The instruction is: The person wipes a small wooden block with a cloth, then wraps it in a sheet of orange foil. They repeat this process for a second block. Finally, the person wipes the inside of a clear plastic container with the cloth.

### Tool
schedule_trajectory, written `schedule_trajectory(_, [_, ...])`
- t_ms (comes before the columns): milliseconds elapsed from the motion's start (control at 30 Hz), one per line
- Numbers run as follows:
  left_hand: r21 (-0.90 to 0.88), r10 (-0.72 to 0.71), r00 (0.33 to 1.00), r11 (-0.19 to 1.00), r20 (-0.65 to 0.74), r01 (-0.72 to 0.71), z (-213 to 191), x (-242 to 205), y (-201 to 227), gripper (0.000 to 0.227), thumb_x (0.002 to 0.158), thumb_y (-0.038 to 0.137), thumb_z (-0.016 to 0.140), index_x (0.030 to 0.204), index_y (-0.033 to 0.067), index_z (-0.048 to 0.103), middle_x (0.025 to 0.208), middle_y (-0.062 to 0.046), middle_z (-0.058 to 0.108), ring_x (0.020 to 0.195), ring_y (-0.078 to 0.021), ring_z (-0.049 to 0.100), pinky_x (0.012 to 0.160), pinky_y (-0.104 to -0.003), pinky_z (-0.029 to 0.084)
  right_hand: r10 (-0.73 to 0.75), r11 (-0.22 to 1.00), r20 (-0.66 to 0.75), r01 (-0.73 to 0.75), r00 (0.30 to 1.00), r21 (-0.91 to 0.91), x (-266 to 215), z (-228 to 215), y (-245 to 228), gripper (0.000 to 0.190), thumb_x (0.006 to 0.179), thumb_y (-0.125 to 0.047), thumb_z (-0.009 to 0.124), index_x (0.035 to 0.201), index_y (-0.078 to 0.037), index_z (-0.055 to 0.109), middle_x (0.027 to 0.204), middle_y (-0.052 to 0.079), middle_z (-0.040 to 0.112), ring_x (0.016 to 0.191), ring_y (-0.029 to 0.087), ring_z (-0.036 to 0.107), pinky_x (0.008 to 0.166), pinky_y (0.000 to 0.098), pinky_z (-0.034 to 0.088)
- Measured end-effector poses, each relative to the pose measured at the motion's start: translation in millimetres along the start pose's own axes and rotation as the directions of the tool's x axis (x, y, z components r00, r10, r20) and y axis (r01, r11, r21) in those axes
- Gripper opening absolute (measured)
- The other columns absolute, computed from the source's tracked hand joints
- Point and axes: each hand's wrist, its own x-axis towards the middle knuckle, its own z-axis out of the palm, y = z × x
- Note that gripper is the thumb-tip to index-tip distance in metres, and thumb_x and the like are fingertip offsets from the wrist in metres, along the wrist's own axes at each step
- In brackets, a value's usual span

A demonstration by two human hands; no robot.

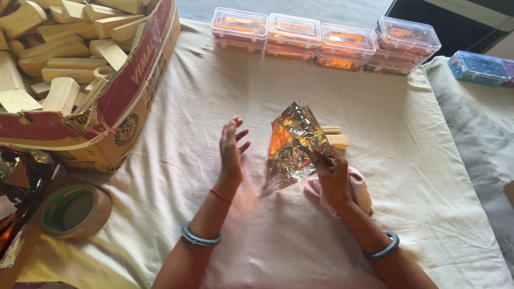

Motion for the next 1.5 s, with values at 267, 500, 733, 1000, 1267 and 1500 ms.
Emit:
schedule_trajectory(267, [0.544, 0.135, 0.968, 0.807, 0.21, -0.231, 0.9, -13.9, 41.9, 0.09, 0.089, 0.061, 0.065, 0.155, 0.0068, 0.037, 0.14, -0.018, 0.056, 0.118, -0.0248, 0.057, 0.089, -0.049, 0.054, -0.012, 0.961, 0.101, 0.039, 0.995, -0.274, 5.8, -1.9, -2.4, 0.026, 0.097, -0.021, 0.069, 0.115, -0.002, 0.069, 0.097, 0.005, 0.077, 0.086, 0.008, 0.069, 0.078, 0.023, 0.054])
schedule_trajectory(500, [0.653, 0.1, 0.971, 0.724, 0.219, -0.222, -22.2, -5.7, 45.7, 0.072, 0.082, -0.008, 0.065, 0.151, 0.0072, 0.05, 0.078, -0.009, 0.077, 0.058, -0.0108, 0.072, 0.052, -0.023, 0.06, 0.069, 0.949, 0.092, -0.036, 0.993, -0.314, 28.0, -7.9, -26.5, 0.033, 0.103, -0.013, 0.069, 0.13, 0.006, 0.068, 0.081, 0.016, 0.064, 0.059, 0.018, 0.047, 0.049, 0.0318, 0.034])
schedule_trajectory(733, [0.868, -0.215, 0.947, 0.485, 0.237, -0.107, -35.4, -19.5, 95.7, 0.054, 0.079, 0.013, 0.08, 0.131, 0.0083, 0.07, 0.078, -0.01, 0.077, 0.065, -0.019, 0.075, 0.069, -0.032, 0.06, -0.078, 0.946, 0.216, 0.14, 0.973, -0.292, 88.3, 14.6, -4.1, 0.02, 0.094, -0.004, 0.067, 0.114, 0.003, 0.067, 0.086, 0.005, 0.07, 0.072, 0.009, 0.064, 0.061, 0.0256, 0.052])
schedule_trajectory(1000, [0.8, 0.423, 0.751, 0.094, 0.508, -0.593, -9.5, -34.7, 98.2, 0.043, 0.095, 0.023, 0.074, 0.134, 0.0054, 0.066, 0.145, -0.01, 0.06, 0.134, -0.0287, 0.058, 0.112, -0.038, 0.049, -0.222, 0.71, 0.241, 0.326, 0.945, -0.625, 96.8, 34.4, 18.2, 0.022, 0.092, -0.017, 0.075, 0.102, 0.002, 0.069, 0.076, 0.015, 0.071, 0.065, 0.023, 0.065, 0.066, 0.0388, 0.052])
schedule_trajectory(1267, [0.636, -0.002, 0.64, -0.113, 0.768, -0.764, 13.0, -7.1, 37.6, 0.065, 0.092, 0.05, 0.063, 0.146, 0.0139, 0.052, 0.165, -0.01, 0.03, 0.153, -0.0283, 0.024, 0.121, -0.05, 0.025, -0.32, 0.6, 0.38, 0.496, 0.868, -0.627, 116.1, 41.4, 10.7, 0.016, 0.092, -0.013, 0.071, 0.103, -0.001, 0.07, 0.081, 0.018, 0.071, 0.07, 0.031, 0.072, 0.067, 0.0432, 0.054])
schedule_trajectory(1500, [0.646, -0.152, 0.666, -0.163, 0.731, -0.746, 7.1, -19.7, 17.4, 0.076, 0.098, 0.065, 0.043, 0.158, 0.0193, 0.034, 0.17, -0.01, 0.015, 0.156, -0.0289, 0.011, 0.123, -0.052, 0.012, -0.38, 0.357, 0.437, 0.565, 0.815, -0.744, 114.3, 56.6, -14.4, 0.051, 0.086, -0.014, 0.074, 0.133, 0.001, 0.06, 0.111, 0.023, 0.068, 0.087, 0.038, 0.07, 0.076, 0.0472, 0.057])
